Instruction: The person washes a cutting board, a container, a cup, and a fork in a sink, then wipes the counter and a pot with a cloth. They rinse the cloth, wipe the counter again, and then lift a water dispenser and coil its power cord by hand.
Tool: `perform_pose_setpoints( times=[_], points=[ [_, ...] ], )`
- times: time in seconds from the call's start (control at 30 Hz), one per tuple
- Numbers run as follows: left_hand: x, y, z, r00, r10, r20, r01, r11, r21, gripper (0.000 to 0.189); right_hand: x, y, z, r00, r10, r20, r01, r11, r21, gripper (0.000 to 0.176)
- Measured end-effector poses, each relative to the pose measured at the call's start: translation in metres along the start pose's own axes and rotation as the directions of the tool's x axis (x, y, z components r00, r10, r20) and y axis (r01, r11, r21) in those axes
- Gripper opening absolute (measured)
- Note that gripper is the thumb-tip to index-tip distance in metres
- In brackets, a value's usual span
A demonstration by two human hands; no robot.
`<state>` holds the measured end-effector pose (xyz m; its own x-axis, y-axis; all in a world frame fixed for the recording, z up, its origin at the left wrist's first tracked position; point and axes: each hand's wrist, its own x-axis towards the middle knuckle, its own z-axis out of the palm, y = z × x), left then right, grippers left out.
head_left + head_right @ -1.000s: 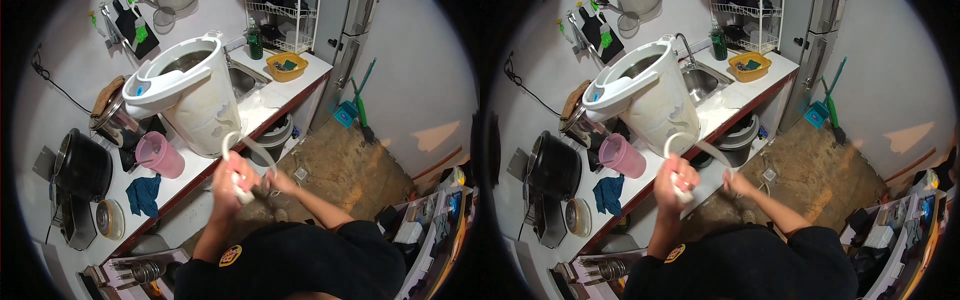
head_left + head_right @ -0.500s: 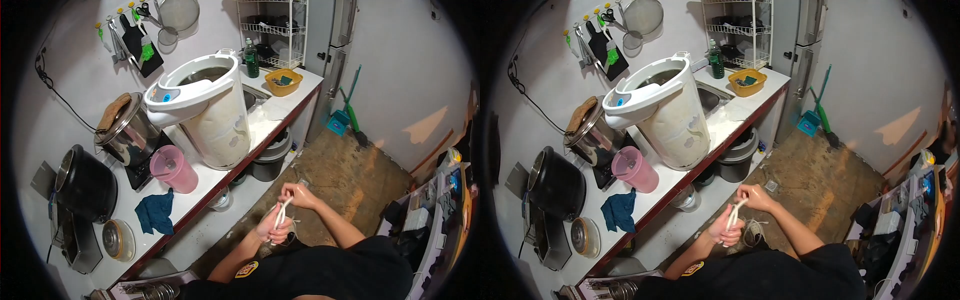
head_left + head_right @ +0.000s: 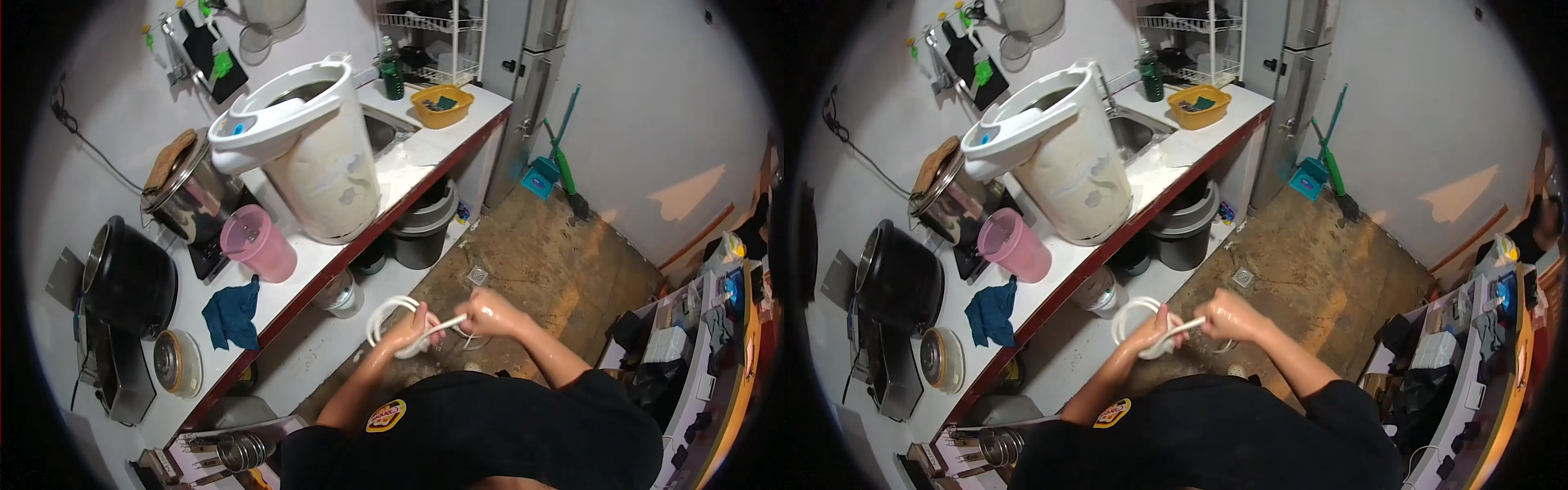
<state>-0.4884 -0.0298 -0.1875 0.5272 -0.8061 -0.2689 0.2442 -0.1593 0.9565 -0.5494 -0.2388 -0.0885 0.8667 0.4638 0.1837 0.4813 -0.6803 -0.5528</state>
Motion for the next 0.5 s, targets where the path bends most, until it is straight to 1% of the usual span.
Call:
perform_pose_setpoints(
  times=[0.03, 0.07, 0.1, 0.13, 0.17, 0.2, 0.23, 0.27, 0.3, 0.33, 0.37, 0.4, 0.43, 0.47, 0.5],
  points=[
    [0.001, 0.002, 0.022, 0.960, -0.134, 0.245, 0.220, 0.904, -0.366, 0.097, 0.004, 0.010, -0.018, 0.994, 0.060, -0.088, -0.065, 0.996, -0.053, 0.009],
    [-0.001, 0.029, 0.047, 0.893, 0.161, 0.420, 0.189, 0.713, -0.675, 0.087, 0.005, 0.018, -0.029, 0.976, 0.115, -0.185, -0.135, 0.986, -0.100, 0.011],
    [0.005, 0.049, 0.063, 0.794, 0.323, 0.515, 0.243, 0.607, -0.756, 0.079, 0.005, 0.025, -0.030, 0.934, 0.195, -0.299, -0.214, 0.976, -0.031, 0.013],
    [0.008, 0.075, 0.078, 0.671, 0.481, 0.564, 0.330, 0.488, -0.808, 0.073, 0.009, 0.036, -0.021, 0.872, 0.283, -0.401, -0.286, 0.957, 0.052, 0.014],
    [0.011, 0.104, 0.087, 0.599, 0.568, 0.564, 0.296, 0.497, -0.816, 0.059, 0.011, 0.048, -0.009, 0.789, 0.375, -0.487, -0.351, 0.925, 0.143, 0.016],
    [0.016, 0.131, 0.092, 0.504, 0.668, 0.548, 0.308, 0.454, -0.836, 0.053, 0.009, 0.058, 0.013, 0.763, 0.434, -0.479, -0.329, 0.899, 0.290, 0.023],
    [0.021, 0.153, 0.094, 0.403, 0.758, 0.513, 0.325, 0.406, -0.854, 0.050, 0.005, 0.069, 0.039, 0.761, 0.447, -0.469, -0.268, 0.876, 0.401, 0.026],
    [0.024, 0.172, 0.094, 0.458, 0.807, 0.373, 0.162, 0.337, -0.927, 0.047, -0.008, 0.074, 0.065, 0.787, 0.487, -0.379, -0.221, 0.796, 0.564, 0.030],
    [0.018, 0.198, 0.096, 0.537, 0.815, 0.218, 0.013, 0.250, -0.968, 0.048, -0.025, 0.076, 0.086, 0.816, 0.532, -0.227, -0.376, 0.786, 0.490, 0.034],
    [0.021, 0.213, 0.087, 0.556, 0.824, 0.107, -0.260, 0.295, -0.919, 0.047, -0.042, 0.078, 0.107, 0.873, 0.478, -0.101, -0.420, 0.840, 0.344, 0.035],
    [0.023, 0.219, 0.083, 0.676, 0.731, -0.096, -0.384, 0.238, -0.892, 0.047, -0.058, 0.058, 0.098, 0.902, 0.432, -0.008, -0.399, 0.839, 0.370, 0.033],
    [0.033, 0.218, 0.077, 0.789, 0.542, -0.290, -0.486, 0.261, -0.834, 0.047, -0.068, 0.042, 0.087, 0.911, 0.412, -0.002, -0.385, 0.853, 0.351, 0.025],
    [0.060, 0.188, 0.062, 0.764, 0.516, -0.387, -0.644, 0.574, -0.506, 0.042, -0.075, 0.028, 0.067, 0.933, 0.356, -0.048, -0.329, 0.901, 0.281, 0.021],
    [0.080, 0.154, 0.051, 0.711, 0.525, -0.468, -0.622, 0.780, -0.070, 0.038, -0.082, 0.015, 0.047, 0.950, 0.300, -0.090, -0.276, 0.937, 0.214, 0.016],
    [0.078, 0.144, 0.052, 0.781, 0.546, -0.304, -0.293, 0.749, 0.594, 0.027, -0.087, 0.004, 0.026, 0.948, 0.252, -0.195, -0.223, 0.961, 0.161, 0.017]
  ],
)
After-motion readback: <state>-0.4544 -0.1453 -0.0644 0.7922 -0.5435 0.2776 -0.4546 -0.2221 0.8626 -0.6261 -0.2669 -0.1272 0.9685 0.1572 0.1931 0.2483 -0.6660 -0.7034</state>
